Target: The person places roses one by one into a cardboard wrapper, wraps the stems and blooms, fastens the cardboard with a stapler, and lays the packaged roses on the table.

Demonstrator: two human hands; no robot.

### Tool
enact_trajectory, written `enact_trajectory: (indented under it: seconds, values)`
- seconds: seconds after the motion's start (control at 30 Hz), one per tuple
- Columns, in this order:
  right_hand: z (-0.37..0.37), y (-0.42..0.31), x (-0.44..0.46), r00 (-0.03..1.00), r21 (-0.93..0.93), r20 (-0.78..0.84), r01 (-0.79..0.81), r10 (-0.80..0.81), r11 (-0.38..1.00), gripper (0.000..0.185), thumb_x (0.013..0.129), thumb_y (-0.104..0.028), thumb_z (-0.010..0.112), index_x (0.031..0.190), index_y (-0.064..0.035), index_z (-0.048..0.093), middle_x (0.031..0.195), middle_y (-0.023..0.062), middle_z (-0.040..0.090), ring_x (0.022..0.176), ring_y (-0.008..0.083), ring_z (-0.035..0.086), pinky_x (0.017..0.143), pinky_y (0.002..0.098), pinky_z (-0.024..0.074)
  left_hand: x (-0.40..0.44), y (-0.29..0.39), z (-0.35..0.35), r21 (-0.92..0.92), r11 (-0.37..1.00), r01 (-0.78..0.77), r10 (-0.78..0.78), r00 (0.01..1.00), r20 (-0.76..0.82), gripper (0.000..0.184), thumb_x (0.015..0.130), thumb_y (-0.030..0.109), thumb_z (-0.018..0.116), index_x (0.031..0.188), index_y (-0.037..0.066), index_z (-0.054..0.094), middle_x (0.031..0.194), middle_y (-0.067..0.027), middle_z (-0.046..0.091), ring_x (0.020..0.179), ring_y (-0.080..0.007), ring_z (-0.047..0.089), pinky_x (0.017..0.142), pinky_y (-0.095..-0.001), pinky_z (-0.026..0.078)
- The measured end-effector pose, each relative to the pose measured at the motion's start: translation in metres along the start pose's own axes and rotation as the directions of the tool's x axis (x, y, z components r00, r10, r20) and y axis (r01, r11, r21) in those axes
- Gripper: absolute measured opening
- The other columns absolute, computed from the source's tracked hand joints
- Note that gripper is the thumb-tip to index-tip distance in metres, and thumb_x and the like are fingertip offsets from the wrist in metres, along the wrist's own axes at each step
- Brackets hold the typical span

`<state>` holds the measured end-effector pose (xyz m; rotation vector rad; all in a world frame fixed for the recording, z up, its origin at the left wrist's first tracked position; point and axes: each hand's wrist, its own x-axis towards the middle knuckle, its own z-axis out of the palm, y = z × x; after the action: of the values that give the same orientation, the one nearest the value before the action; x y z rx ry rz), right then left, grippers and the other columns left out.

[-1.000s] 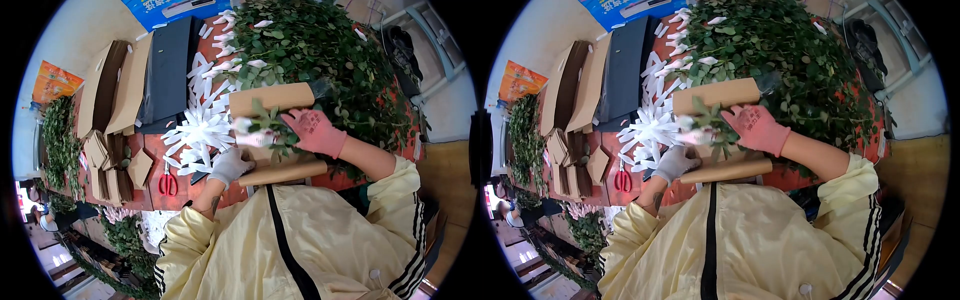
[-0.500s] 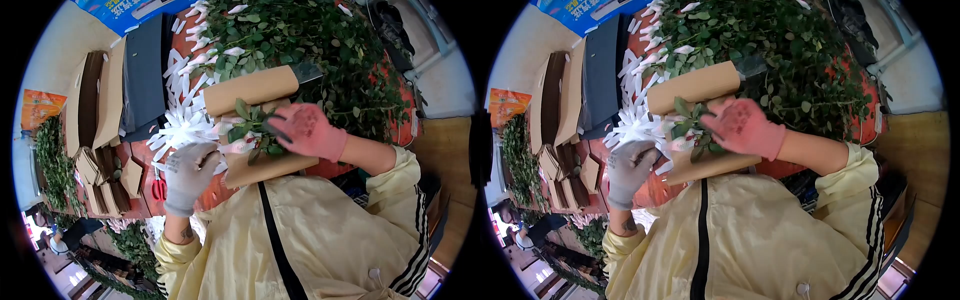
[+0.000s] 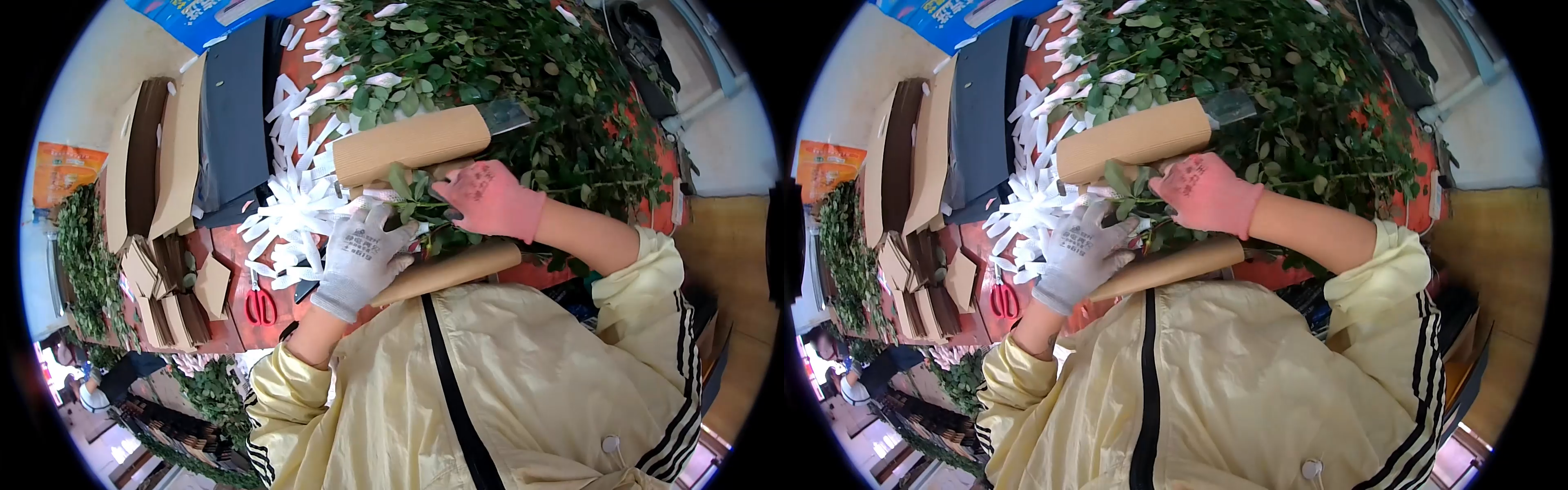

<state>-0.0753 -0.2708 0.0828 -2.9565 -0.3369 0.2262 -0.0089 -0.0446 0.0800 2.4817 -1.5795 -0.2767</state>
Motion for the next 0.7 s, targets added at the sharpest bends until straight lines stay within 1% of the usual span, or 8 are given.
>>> enact_trajectory:
  seconds: [0.13,0.2,0.27,0.33,0.4,0.47,0.57,0.7]
  values:
    - [-0.002,0.006,-0.003,0.988,-0.154,0.126,0.106,-0.087,0.982,0.041,0.074,-0.032,0.064,0.108,-0.0129,0.053,0.089,0.0051,0.060,0.082,0.0217,0.060,0.069,0.0363,0.0454,0.004,-0.005,0.011,-0.004,0.997,-0.079,0.079,0.996,0.047,0.045,0.072,0.036,0.069,0.115,0.024,0.062,0.114,-0.0082,0.052,0.108,-0.0295,0.048,0.086,-0.0418,0.042]
    - [-0.019,0.010,-0.009,0.959,-0.227,-0.212,0.140,-0.189,0.964,0.012,0.081,-0.021,0.054,0.085,-0.0098,0.056,0.078,0.0063,0.059,0.076,0.0241,0.060,0.064,0.0372,0.0457,0.002,-0.005,0.013,-0.061,0.997,-0.048,0.046,0.998,-0.033,0.044,0.072,0.036,0.070,0.114,0.024,0.063,0.112,-0.0088,0.052,0.106,-0.0293,0.049,0.086,-0.0423,0.043]
    - [-0.043,0.012,-0.014,0.966,-0.342,-0.239,0.008,-0.095,0.940,0.008,0.083,-0.020,0.052,0.084,-0.0145,0.057,0.079,0.0031,0.058,0.071,0.0202,0.059,0.062,0.0343,0.0461,0.003,-0.003,0.010,-0.111,0.994,0.020,-0.014,0.998,0.053,0.046,0.071,0.035,0.070,0.115,0.022,0.062,0.109,-0.0092,0.053,0.102,-0.0287,0.052,0.085,-0.0423,0.044]
    - [-0.084,0.011,-0.028,0.948,-0.428,-0.317,-0.115,-0.030,0.896,0.015,0.078,-0.023,0.055,0.092,-0.0167,0.058,0.089,0.0010,0.058,0.077,0.0175,0.058,0.069,0.0316,0.0452,0.006,-0.002,0.006,-0.148,0.988,0.052,-0.034,0.992,0.119,0.048,0.070,0.033,0.071,0.115,0.020,0.060,0.107,-0.0097,0.054,0.099,-0.0288,0.053,0.084,-0.0419,0.044]
    - [-0.112,0.031,-0.050,0.859,-0.510,-0.481,-0.113,-0.173,0.853,0.034,0.072,-0.024,0.059,0.105,-0.0195,0.058,0.099,-0.0003,0.055,0.086,0.0168,0.056,0.077,0.0310,0.0434,0.005,-0.004,0.010,-0.148,0.989,0.026,-0.016,0.998,0.065,0.049,0.070,0.031,0.071,0.115,0.018,0.059,0.107,-0.0097,0.053,0.099,-0.0295,0.053,0.085,-0.0421,0.044]
    - [-0.151,0.045,-0.081,0.846,-0.420,-0.523,-0.149,-0.105,0.895,0.047,0.072,-0.011,0.066,0.119,-0.0140,0.057,0.116,0.0066,0.057,0.112,0.0208,0.051,0.097,0.0358,0.0356,0.005,-0.005,0.012,-0.224,0.974,0.041,-0.037,0.999,0.023,0.049,0.071,0.031,0.070,0.116,0.016,0.059,0.107,-0.0104,0.053,0.099,-0.0302,0.053,0.085,-0.0428,0.044]
    - [-0.207,0.112,-0.149,0.638,-0.263,-0.767,-0.217,-0.067,0.940,0.049,0.070,-0.004,0.067,0.118,-0.0103,0.058,0.118,0.0055,0.058,0.114,0.0221,0.050,0.101,0.0357,0.0338,0.005,-0.006,0.013,-0.235,0.972,0.022,-0.022,1.000,0.005,0.049,0.072,0.031,0.069,0.117,0.016,0.058,0.108,-0.0109,0.053,0.098,-0.0315,0.053,0.085,-0.0437,0.044]
    - [-0.243,0.059,-0.121,0.781,-0.404,-0.611,-0.169,-0.128,0.899,0.051,0.071,-0.006,0.065,0.120,-0.0108,0.057,0.120,0.0039,0.057,0.116,0.0213,0.048,0.102,0.0351,0.0326,0.006,-0.011,0.010,-0.222,0.975,-0.012,0.012,1.000,-0.002,0.048,0.075,0.029,0.066,0.119,0.014,0.056,0.105,-0.0139,0.054,0.095,-0.0340,0.054,0.085,-0.0437,0.045]
